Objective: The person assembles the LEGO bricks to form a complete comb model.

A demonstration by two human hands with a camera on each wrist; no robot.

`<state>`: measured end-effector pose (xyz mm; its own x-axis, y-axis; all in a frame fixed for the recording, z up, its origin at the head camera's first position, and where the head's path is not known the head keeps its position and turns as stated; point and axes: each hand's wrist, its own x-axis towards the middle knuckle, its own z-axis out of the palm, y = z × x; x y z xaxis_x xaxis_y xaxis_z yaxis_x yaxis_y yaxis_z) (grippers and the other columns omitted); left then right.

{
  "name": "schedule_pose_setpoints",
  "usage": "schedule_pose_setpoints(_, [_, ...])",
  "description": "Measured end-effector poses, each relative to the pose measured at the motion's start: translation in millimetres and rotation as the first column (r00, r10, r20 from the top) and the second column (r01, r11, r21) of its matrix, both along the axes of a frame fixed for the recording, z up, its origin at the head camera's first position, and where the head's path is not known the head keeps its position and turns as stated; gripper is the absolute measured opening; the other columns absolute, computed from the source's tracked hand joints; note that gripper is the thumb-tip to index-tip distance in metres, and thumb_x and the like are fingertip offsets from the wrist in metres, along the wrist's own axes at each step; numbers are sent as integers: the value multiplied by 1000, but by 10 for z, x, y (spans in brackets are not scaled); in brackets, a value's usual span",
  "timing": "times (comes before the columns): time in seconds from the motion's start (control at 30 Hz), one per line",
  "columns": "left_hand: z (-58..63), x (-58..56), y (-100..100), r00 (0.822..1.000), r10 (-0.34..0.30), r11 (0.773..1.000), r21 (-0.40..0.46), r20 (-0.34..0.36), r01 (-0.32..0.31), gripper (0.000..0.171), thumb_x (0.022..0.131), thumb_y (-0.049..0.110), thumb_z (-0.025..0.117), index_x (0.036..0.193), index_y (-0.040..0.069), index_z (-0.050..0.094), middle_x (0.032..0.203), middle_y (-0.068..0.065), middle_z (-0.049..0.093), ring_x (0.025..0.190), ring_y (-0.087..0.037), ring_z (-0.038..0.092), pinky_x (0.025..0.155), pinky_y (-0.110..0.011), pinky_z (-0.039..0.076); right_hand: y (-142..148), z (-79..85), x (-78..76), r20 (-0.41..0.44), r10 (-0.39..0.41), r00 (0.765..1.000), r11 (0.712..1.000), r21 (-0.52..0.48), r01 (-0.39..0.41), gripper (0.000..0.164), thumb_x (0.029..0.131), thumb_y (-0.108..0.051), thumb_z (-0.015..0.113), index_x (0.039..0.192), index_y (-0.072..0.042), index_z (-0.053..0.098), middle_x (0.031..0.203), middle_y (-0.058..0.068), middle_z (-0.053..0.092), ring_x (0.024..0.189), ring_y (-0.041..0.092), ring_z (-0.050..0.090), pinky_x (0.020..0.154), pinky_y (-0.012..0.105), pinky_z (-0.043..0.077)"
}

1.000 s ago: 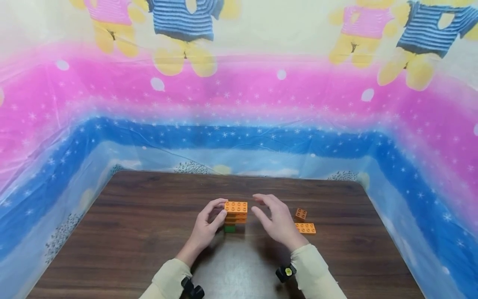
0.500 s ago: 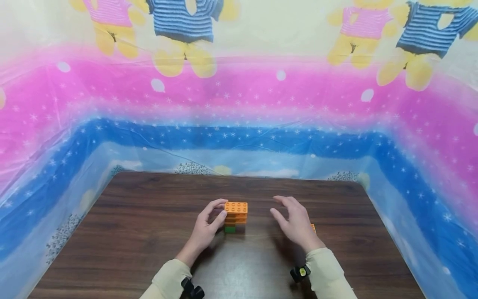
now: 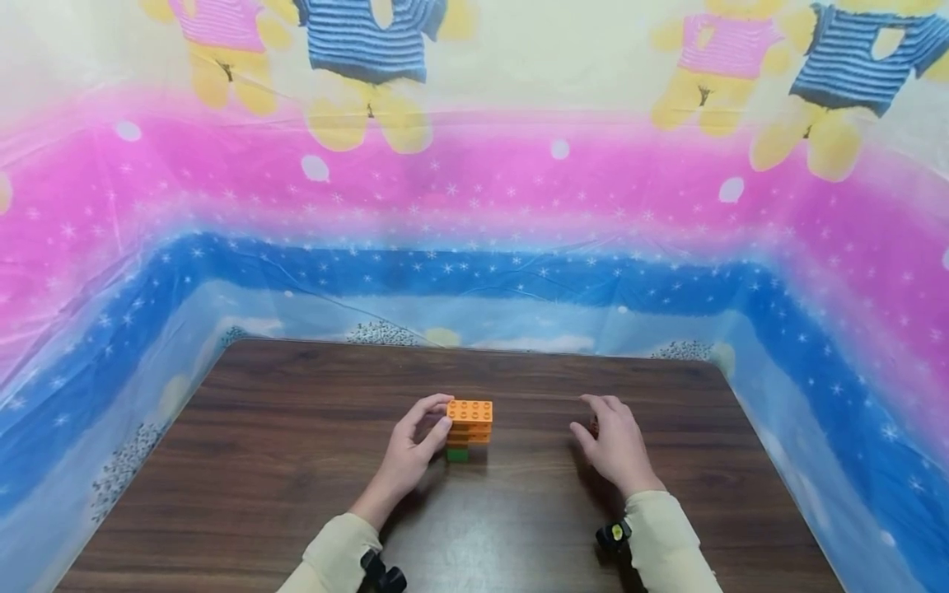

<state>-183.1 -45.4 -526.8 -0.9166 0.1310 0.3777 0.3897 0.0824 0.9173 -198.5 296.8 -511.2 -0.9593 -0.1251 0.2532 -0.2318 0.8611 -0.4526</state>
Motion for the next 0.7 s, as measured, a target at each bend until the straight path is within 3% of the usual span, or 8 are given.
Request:
schedule_pose_setpoints(0.1, [4,2,-1,1000,3,1000,-7,3,-3,34,106,18,65,139,12,64,124,-7,69,117,-24,68,100,-45,54,62,-51,-9,5,-24,1000,1000,19,24,52,97,-21,77,143,-3,60,135,24,59,126,44,54,101,65,46])
schedule_pose_setpoints(0.17, [8,7,-3,1000,5,1000,-13,9,-5,34,106,19,65,139,13,64,124,-6,69,117,-24,68,100,-44,54,97,-88,-19,4,-37,999,999,34,37,52,97,-21,78,143,-3,61,136,24,59,129,46,52,103,66,45])
schedule_pose_setpoints(0.37, [23,17,-3,1000,3,1000,-9,9,-3,35,105,19,65,139,10,64,123,-6,69,117,-25,68,101,-44,53,169,-182,-49,-1,-62,998,996,68,62,53,96,-17,78,142,2,60,133,27,60,125,47,54,101,67,46])
schedule_pose_setpoints(0.7, [-6,9,17,1000,12,1000,24,19,-12,34,104,11,65,138,11,65,123,-11,69,117,-30,68,101,-55,52,180,-191,-82,94,-93,991,992,97,84,50,97,-17,76,136,11,61,125,30,62,113,46,60,93,65,51])
